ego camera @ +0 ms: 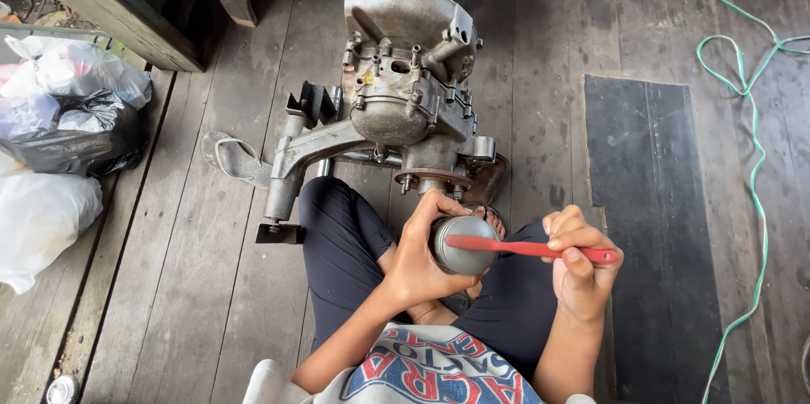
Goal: Cleaning a motorcycle engine piston using a hand brush while sitting on the floor
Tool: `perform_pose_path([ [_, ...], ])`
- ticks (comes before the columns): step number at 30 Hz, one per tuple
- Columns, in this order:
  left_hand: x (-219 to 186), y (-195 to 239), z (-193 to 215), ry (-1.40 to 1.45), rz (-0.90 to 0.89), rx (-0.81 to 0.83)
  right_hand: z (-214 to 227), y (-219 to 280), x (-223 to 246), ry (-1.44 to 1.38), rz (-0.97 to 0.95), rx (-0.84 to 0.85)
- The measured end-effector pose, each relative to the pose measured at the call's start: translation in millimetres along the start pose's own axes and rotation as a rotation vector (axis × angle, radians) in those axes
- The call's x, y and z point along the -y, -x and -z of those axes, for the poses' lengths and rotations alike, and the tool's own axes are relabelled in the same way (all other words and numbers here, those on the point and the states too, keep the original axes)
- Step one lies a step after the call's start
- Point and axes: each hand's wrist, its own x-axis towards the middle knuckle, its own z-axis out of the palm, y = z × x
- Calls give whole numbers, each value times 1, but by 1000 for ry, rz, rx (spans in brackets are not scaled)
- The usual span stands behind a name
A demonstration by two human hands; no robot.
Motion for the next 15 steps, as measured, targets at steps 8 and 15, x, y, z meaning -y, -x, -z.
perform_pose_path([
  [8,3,4,5,35,23,-21,-1,-3,2,-28,-33,39],
  [15,4,1,8,17,21,-39,-4,-4,3,-38,-71,51],
])
